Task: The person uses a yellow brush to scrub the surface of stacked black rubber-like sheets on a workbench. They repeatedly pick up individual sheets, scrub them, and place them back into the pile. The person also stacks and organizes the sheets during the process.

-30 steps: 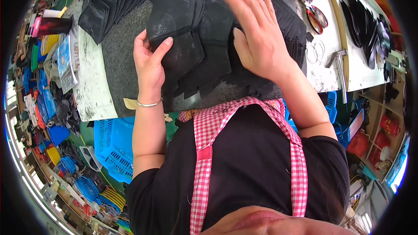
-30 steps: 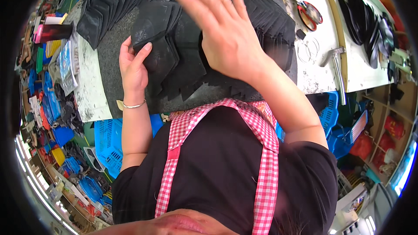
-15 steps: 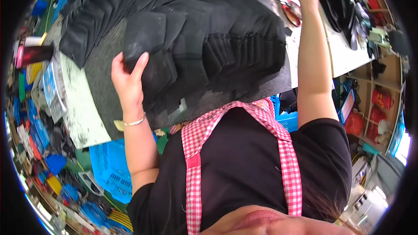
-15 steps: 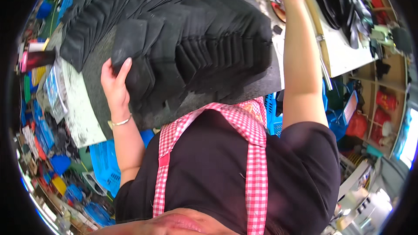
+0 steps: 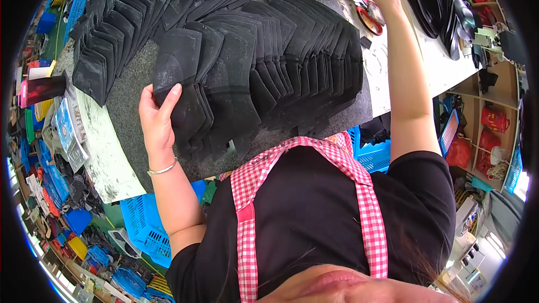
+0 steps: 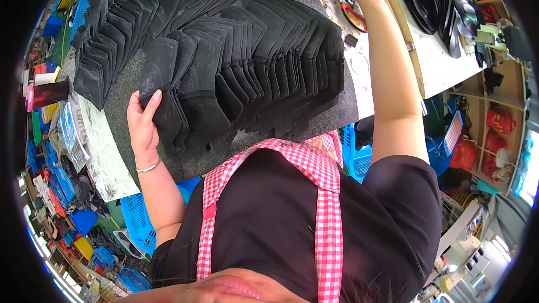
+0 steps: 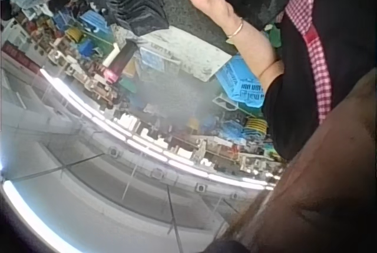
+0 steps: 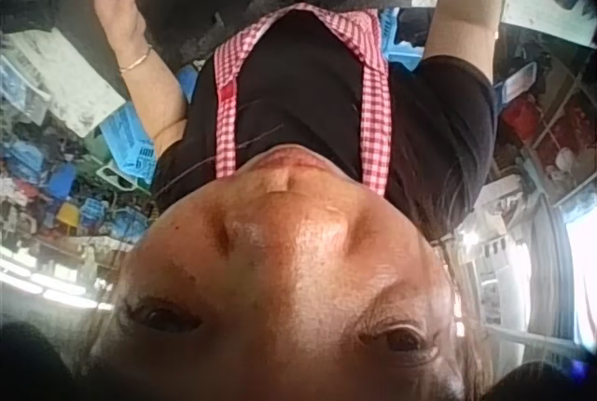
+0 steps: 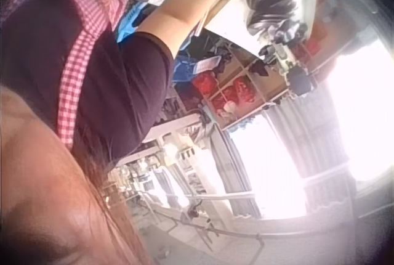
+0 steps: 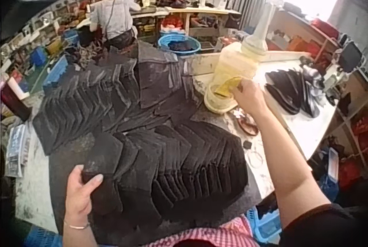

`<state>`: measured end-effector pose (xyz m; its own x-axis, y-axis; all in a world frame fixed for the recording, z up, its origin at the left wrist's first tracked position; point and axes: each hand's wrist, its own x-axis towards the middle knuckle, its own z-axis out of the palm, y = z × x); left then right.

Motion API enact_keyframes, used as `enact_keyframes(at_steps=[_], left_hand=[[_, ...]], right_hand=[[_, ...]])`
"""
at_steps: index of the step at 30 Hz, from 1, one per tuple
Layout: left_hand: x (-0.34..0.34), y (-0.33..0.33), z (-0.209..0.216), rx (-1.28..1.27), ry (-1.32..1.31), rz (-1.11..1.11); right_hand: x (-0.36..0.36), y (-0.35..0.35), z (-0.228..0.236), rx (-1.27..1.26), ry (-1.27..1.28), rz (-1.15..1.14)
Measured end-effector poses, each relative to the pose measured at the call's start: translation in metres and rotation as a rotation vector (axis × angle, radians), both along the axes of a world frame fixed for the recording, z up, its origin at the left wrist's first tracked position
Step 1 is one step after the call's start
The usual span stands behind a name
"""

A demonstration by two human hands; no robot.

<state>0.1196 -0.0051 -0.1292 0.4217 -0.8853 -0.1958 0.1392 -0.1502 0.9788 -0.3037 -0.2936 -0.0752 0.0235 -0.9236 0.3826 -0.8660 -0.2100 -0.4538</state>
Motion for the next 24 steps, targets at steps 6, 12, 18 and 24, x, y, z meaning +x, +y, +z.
enact_keyframes(at_steps=[6,12,18,24], left_hand=[[-0.013,-0.006,0.011,-0.037,-0.208,0.035],[-0.009,0.000,0.007,-0.064,-0.380,0.097],[-0.005,-0.004,0.010,0.004,-0.007,-0.010],[-0.002,-0.004,0.005,-0.018,-0.132,-0.017]], right_hand=[[-0.055,-0.040,-0.028,0.002,0.224,-0.010],[-0.023,-0.029,-0.026,0.187,-0.395,0.109],[-0.039,-0.036,-0.039,0.486,-1.240,0.182],[0.071,0.062,-0.005,0.768,-1.316,0.607]])
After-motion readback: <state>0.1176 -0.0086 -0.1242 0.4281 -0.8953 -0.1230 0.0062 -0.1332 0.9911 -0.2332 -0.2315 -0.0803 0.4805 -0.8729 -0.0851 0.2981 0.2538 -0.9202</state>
